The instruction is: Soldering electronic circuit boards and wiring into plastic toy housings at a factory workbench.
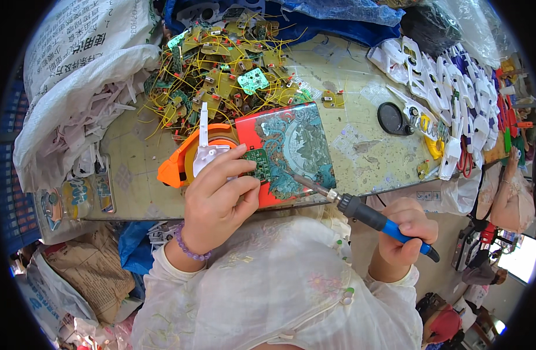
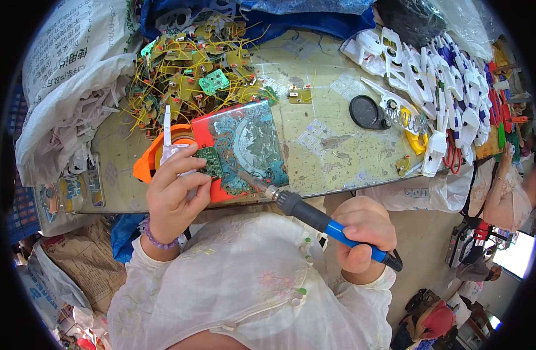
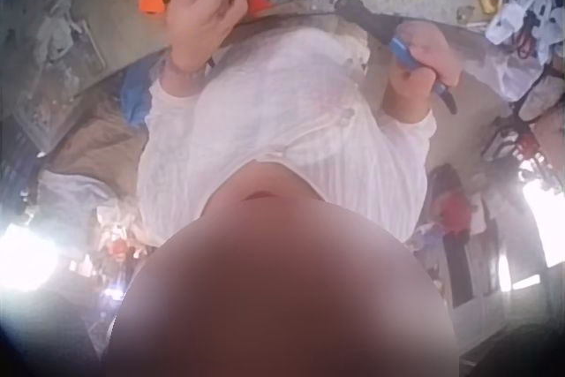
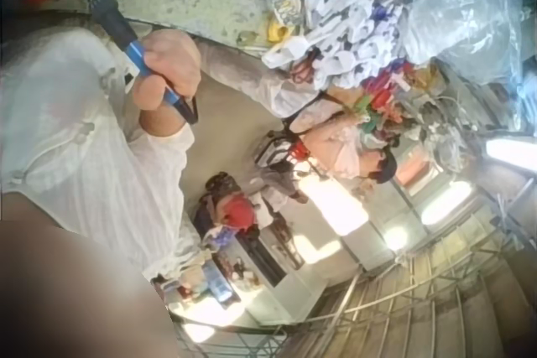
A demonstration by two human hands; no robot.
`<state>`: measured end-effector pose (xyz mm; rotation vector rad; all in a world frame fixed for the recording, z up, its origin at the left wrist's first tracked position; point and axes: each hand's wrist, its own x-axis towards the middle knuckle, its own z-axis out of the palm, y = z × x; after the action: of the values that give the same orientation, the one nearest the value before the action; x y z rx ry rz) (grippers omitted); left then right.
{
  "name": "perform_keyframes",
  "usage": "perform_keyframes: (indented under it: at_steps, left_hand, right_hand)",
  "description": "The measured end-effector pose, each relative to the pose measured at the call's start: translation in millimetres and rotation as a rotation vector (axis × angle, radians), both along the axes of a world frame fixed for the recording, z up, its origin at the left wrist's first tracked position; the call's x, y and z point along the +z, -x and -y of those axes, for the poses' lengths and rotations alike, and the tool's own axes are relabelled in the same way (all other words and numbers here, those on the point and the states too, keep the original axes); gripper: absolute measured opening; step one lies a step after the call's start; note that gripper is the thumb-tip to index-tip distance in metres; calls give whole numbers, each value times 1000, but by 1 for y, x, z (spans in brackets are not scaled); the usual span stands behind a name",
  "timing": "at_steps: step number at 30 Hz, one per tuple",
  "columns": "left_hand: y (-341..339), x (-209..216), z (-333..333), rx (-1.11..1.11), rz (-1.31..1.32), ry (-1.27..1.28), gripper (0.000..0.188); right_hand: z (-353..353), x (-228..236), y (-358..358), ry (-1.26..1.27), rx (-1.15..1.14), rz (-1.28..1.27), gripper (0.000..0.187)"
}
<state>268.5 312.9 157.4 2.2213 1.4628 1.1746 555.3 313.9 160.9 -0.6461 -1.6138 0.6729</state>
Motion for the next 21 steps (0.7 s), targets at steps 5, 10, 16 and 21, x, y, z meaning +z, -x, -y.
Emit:
perform_keyframes:
  at_steps: [5, 10, 16, 21]
  left_hand:
    - [1, 3, -1, -20, -37, 0, 20]
    - [2, 7, -2, -29, -84, 4, 20]
    - [1, 9, -3, -25, -93, 7, 19]
    - [-1, 11, -3, -3, -89, 29, 17]
  right_hand:
    - [-5, 2, 0, -21, 31, 21, 32]
    - [-9, 8, 1, -19, 59, 65, 31]
    - [-13, 8, 2, -44, 95, 38, 30]
    - [-22, 15, 4, 6, 132, 111, 31]
